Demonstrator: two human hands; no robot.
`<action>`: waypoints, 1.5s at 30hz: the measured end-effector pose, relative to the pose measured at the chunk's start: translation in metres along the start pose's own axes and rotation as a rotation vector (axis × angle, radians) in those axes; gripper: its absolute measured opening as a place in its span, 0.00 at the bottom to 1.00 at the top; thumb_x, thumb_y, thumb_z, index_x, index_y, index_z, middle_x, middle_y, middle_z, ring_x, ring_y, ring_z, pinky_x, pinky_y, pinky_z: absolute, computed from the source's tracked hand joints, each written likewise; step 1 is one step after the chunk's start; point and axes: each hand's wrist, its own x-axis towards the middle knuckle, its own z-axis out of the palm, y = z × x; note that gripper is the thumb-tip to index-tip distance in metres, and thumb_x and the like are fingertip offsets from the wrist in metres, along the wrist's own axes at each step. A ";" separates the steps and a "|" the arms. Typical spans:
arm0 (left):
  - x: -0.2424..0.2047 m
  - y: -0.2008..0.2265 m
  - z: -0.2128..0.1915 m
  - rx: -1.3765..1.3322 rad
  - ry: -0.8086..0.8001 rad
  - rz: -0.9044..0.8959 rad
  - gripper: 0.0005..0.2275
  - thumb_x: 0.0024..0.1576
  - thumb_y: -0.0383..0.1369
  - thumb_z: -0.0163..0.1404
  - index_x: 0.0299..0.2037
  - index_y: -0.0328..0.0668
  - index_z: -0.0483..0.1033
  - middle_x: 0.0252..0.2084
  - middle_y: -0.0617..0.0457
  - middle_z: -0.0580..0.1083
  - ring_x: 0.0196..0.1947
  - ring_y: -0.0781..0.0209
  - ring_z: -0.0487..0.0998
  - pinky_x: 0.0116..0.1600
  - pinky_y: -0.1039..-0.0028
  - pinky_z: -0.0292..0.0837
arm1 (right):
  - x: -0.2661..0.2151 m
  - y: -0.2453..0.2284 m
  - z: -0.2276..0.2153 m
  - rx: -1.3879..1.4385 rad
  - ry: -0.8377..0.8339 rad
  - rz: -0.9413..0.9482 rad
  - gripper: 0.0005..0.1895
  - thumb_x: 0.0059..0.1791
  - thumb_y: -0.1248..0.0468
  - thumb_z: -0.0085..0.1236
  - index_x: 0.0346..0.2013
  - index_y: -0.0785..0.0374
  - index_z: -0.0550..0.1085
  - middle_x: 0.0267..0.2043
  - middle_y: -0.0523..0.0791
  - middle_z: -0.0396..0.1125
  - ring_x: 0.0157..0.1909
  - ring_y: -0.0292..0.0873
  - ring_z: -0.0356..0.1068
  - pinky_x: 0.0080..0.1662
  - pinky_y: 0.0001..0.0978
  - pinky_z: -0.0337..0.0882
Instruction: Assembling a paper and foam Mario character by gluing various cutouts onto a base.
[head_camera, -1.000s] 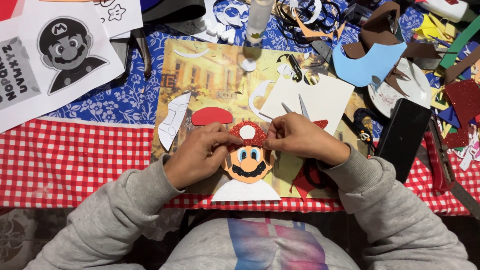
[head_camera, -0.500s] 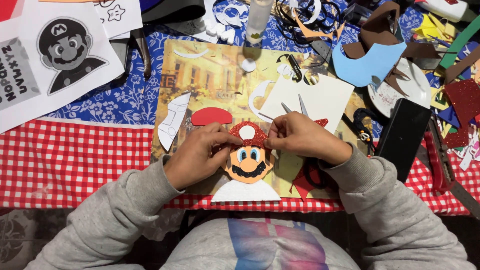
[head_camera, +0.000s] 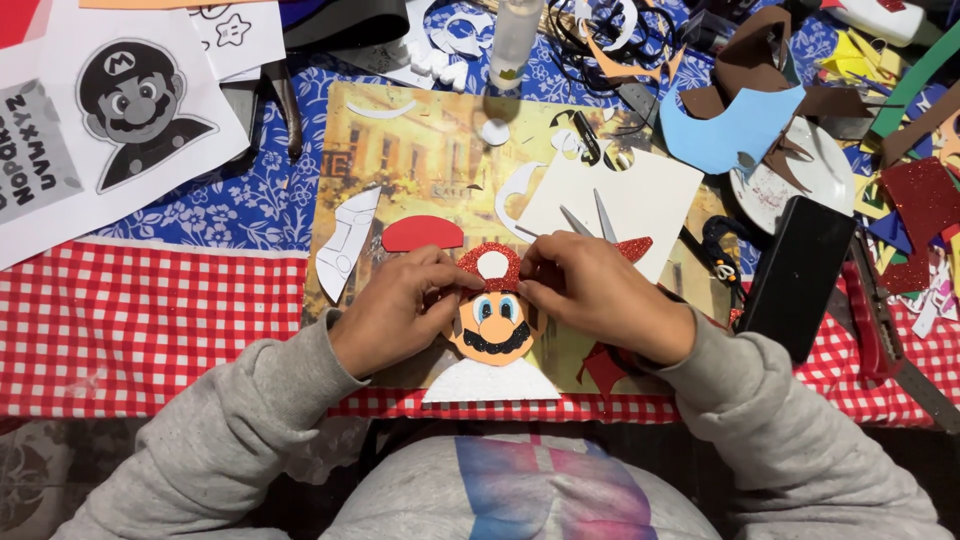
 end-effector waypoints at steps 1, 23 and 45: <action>0.000 0.000 0.000 0.000 0.001 0.002 0.12 0.53 0.24 0.54 0.46 0.42 0.83 0.33 0.48 0.73 0.33 0.55 0.77 0.37 0.67 0.70 | 0.000 -0.001 0.001 -0.001 0.001 -0.001 0.12 0.47 0.61 0.63 0.37 0.68 0.76 0.29 0.49 0.73 0.31 0.45 0.74 0.35 0.38 0.72; 0.002 -0.006 0.002 -0.168 0.010 -0.102 0.08 0.56 0.26 0.54 0.44 0.39 0.83 0.31 0.51 0.73 0.26 0.65 0.77 0.31 0.73 0.71 | -0.006 -0.006 0.012 -0.229 0.050 -0.108 0.11 0.46 0.63 0.64 0.35 0.68 0.74 0.35 0.52 0.70 0.37 0.56 0.72 0.38 0.46 0.71; 0.007 0.020 -0.003 0.349 0.076 0.126 0.06 0.57 0.32 0.54 0.37 0.37 0.78 0.34 0.45 0.74 0.36 0.42 0.75 0.41 0.54 0.69 | -0.012 -0.021 0.012 -0.446 0.053 -0.149 0.09 0.46 0.62 0.59 0.35 0.65 0.74 0.37 0.51 0.69 0.37 0.59 0.71 0.37 0.51 0.70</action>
